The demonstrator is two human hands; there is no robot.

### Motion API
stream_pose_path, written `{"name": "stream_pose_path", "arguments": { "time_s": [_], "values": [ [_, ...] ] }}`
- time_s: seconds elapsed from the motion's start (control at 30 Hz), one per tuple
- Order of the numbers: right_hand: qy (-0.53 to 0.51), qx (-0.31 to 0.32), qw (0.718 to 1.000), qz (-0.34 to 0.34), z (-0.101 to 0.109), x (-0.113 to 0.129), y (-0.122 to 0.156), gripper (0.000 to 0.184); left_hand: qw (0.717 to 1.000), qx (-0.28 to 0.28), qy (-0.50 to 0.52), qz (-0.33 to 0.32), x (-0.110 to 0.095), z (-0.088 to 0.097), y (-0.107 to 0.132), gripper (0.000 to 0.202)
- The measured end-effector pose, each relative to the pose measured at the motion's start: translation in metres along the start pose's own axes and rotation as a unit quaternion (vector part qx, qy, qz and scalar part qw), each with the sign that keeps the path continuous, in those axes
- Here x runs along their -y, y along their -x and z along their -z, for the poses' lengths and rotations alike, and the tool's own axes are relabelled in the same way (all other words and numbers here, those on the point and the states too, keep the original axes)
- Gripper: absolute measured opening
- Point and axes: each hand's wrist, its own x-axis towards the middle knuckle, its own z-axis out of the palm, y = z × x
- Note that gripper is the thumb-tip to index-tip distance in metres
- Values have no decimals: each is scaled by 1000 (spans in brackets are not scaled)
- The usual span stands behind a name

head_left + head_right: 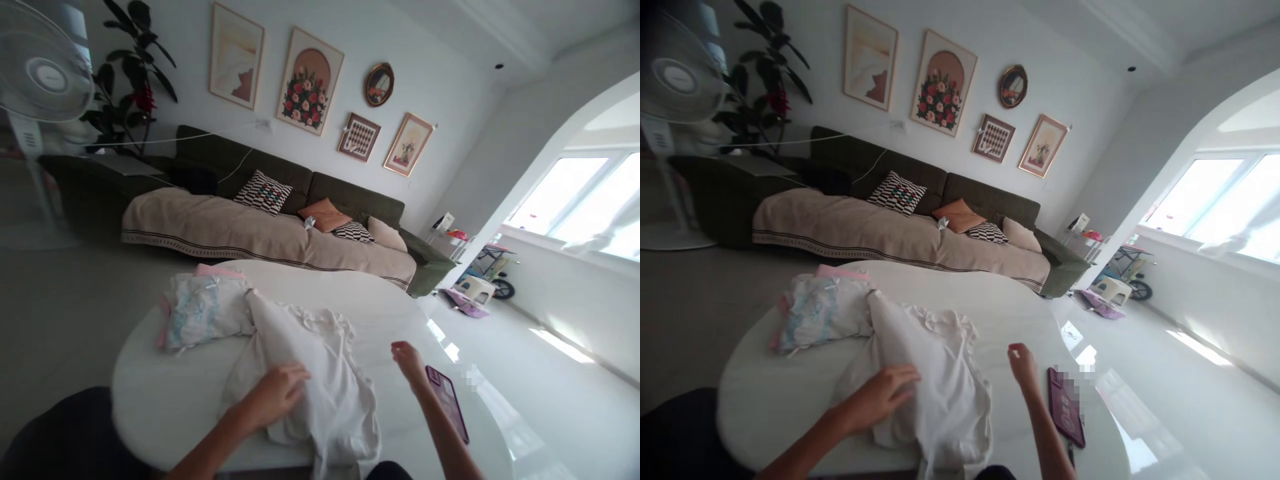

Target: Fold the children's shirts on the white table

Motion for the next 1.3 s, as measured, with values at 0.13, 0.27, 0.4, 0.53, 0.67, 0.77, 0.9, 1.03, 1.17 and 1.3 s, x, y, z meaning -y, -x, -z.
{"name": "stream_pose_path", "arguments": {
  "time_s": [0.13,0.27,0.4,0.53,0.67,0.77,0.9,1.03,1.17,1.3],
  "values": [
    [-40,153,986,61,-89,-12,88,22,949,-132,-191,211,85,-16,13,39],
    [65,262,941,204,-172,-7,166,55,942,-151,-226,196,110,-34,27,40],
    [134,285,926,210,-164,-18,145,51,941,-136,-219,221,88,-33,39,35],
    [227,273,923,147,-115,-45,64,56,971,-76,-129,189,43,-52,41,33],
    [270,212,934,99,-82,-54,18,55,997,67,47,11,4,-89,35,33],
    [246,185,948,87,-68,-57,36,51,997,40,66,5,10,-91,26,33],
    [169,233,952,107,-67,-71,107,37,984,-91,-94,122,62,-59,13,50],
    [212,202,952,86,-79,-74,154,59,940,-156,-220,210,111,-29,4,47],
    [152,206,962,99,-73,-67,147,51,928,-201,-224,221,128,-16,-6,35],
    [42,235,969,65,-37,-77,122,25,916,-228,-209,254,127,-7,-11,32]
  ]
}}
